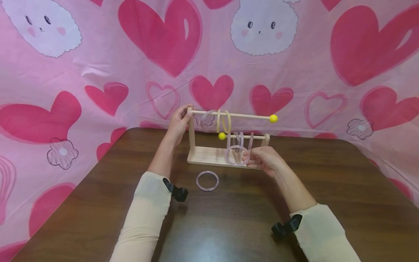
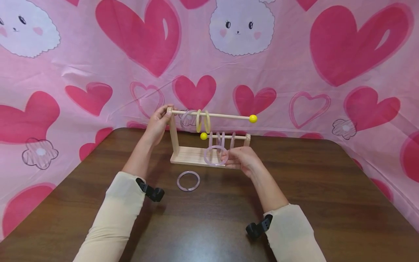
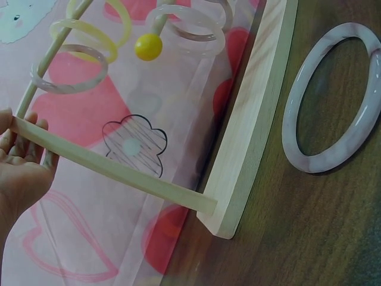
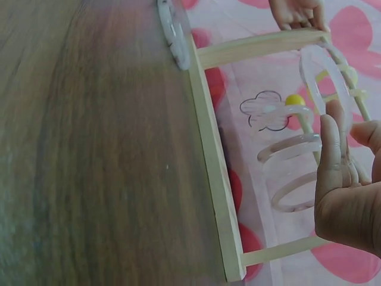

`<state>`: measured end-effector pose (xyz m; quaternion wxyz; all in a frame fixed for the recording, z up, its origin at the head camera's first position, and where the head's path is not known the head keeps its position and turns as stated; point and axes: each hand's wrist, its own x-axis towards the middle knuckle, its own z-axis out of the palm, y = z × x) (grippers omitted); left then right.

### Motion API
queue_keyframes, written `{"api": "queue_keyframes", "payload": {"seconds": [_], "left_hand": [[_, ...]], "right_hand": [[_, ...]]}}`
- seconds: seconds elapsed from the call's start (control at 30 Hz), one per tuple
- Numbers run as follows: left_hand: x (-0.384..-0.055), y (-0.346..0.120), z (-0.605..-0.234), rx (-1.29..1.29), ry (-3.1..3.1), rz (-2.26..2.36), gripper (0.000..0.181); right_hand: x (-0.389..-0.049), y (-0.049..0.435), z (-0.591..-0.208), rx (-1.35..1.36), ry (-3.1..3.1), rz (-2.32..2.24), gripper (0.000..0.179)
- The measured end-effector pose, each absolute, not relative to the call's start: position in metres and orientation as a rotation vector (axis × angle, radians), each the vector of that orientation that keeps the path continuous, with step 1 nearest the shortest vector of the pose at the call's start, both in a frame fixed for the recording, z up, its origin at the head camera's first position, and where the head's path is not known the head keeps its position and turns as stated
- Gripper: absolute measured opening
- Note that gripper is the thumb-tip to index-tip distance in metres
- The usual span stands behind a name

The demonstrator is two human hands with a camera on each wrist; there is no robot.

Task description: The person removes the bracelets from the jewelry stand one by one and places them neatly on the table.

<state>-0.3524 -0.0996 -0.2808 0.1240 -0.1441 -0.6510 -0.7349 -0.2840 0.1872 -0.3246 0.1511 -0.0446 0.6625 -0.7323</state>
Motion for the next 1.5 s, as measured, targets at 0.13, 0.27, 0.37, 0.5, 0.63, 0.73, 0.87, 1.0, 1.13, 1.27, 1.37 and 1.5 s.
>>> {"api": "queue_keyframes", "payload": {"seconds": [0.13, 0.27, 0.37, 0.5, 0.63, 0.73, 0.87, 1.0, 1.13, 1.27, 1.37, 1.5], "left_hand": [[-0.353, -0.099, -0.281, -0.414, -1.904, -2.142, 0.035], [-0.354, -0.099, -0.281, -0.410, -1.907, -2.146, 0.035], [-0.354, -0.099, -0.281, -0.406, -1.911, -2.141, 0.035], [-0.354, -0.100, -0.281, -0.401, -1.911, -2.139, 0.035], [-0.354, -0.100, -0.281, -0.400, -1.906, -2.145, 0.035], [-0.354, -0.101, -0.281, -0.402, -1.905, -2.146, 0.035], [-0.354, -0.102, -0.281, -0.397, -1.911, -2.154, 0.035], [-0.354, -0.102, -0.281, -0.393, -1.912, -2.160, 0.035], [-0.354, -0.101, -0.281, -0.398, -1.907, -2.155, 0.035], [-0.355, -0.101, -0.281, -0.396, -1.897, -2.163, 0.034], [-0.355, -0.100, -0.282, -0.392, -1.896, -2.168, 0.034], [-0.355, -0.100, -0.282, -0.399, -1.905, -2.166, 0.035]], "right_hand": [[-0.287, 0.190, -0.329, -0.148, 1.945, -2.034, 0.024], [-0.289, 0.193, -0.331, -0.189, 1.989, -1.928, 0.027], [-0.290, 0.194, -0.333, -0.215, 1.985, -1.872, 0.025], [-0.291, 0.196, -0.336, -0.244, 1.960, -1.810, 0.020], [-0.291, 0.197, -0.339, -0.300, 1.949, -1.702, 0.022], [-0.292, 0.196, -0.341, -0.326, 1.946, -1.632, 0.023], [-0.292, 0.194, -0.343, -0.333, 1.937, -1.580, 0.023], [-0.291, 0.193, -0.343, -0.352, 1.918, -1.524, 0.026], [-0.290, 0.192, -0.342, -0.366, 1.915, -1.452, 0.028], [-0.289, 0.189, -0.342, -0.355, 1.934, -1.405, 0.027], [-0.289, 0.188, -0.343, -0.346, 1.954, -1.376, 0.025], [-0.288, 0.186, -0.346, -0.325, 1.999, -1.330, 0.021]]}}
